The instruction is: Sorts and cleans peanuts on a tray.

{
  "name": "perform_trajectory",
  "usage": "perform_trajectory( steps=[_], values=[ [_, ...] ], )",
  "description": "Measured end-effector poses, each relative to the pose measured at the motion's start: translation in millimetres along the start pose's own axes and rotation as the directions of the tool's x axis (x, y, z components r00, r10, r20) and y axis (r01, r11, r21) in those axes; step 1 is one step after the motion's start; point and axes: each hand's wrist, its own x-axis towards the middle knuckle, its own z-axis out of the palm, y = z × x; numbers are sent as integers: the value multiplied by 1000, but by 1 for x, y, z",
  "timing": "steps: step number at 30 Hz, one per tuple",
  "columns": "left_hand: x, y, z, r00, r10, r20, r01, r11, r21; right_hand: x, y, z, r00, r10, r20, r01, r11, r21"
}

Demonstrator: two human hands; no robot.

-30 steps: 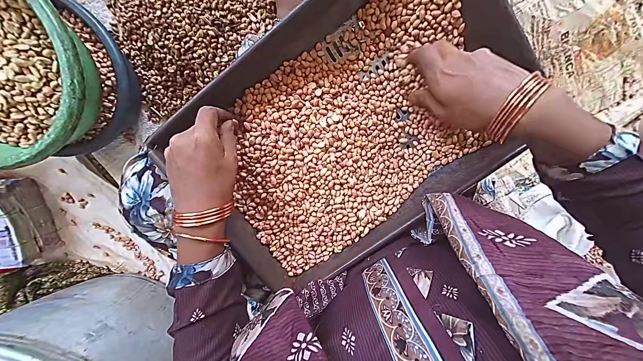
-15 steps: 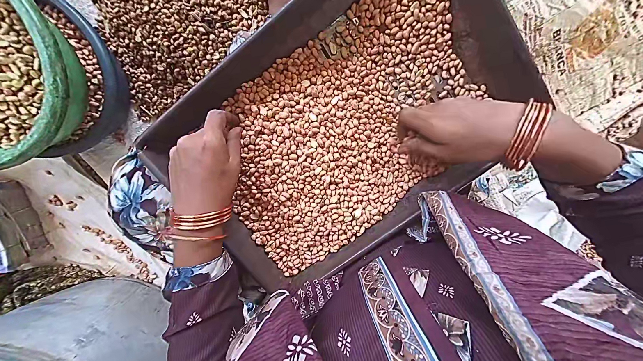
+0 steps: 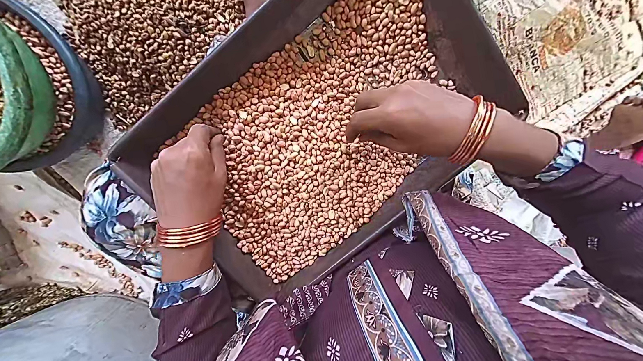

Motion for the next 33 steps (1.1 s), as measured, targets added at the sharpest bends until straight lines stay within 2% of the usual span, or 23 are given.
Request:
perform_trajectory(
  steps=[2,4,6,7,8,9,10,11,12,13,16,17,22,26,29,31,33],
  values=[
    [1,-2,-1,1000,-12,-5,12,999,-30,2,0,5,1000,-21,-8,21,1000,-2],
    [-2,-4,-6,999,-42,-26,38,989,-142,5,-2,8,999,-45,-10,45,999,23],
    [-5,-6,-12,995,-91,-42,64,903,-425,8,-5,13,999,-50,11,50,998,31],
    [-6,-6,-13,996,-84,-18,50,740,-671,9,-6,16,999,-37,14,37,999,15],
    [-9,-4,-15,998,-51,30,51,485,-873,10,-7,20,1000,-18,15,18,1000,-5],
    [-12,-2,-15,997,10,77,72,255,-964,11,-7,22,1000,-3,18,4,1000,-24],
    [-15,-1,-15,992,77,101,93,107,-990,13,-7,23,1000,4,22,-3,999,-36],
    [-19,1,-12,986,126,109,106,33,-994,14,-6,22,999,9,31,-8,999,-35],
    [-22,3,-9,983,154,105,100,36,-994,14,-5,21,999,12,41,-11,999,-33],
    [-26,7,-6,981,168,94,77,103,-992,15,-5,19,999,18,51,-16,999,-37],
    [-47,17,-4,979,191,73,-16,426,-905,14,-5,16,997,37,67,-34,998,-45],
    [-53,19,-4,975,206,87,-27,495,-868,13,-5,16,997,41,70,-38,998,-43],
    [-75,20,0,954,262,148,-98,737,-669,13,-1,11,995,47,89,-44,998,-38],
    [-78,20,5,962,233,143,-99,786,-610,10,-1,-19,986,162,36,-158,982,-103],
    [-72,21,5,970,206,131,-66,738,-672,3,-3,-60,959,255,-124,-272,952,-140],
    [-66,26,3,970,212,118,-64,692,-719,-1,-1,-83,930,321,-178,-347,927,-141],
    [-57,35,1,967,234,96,-99,699,-709,-1,10,-95,919,343,-192,-371,919,-135]
  ],
)
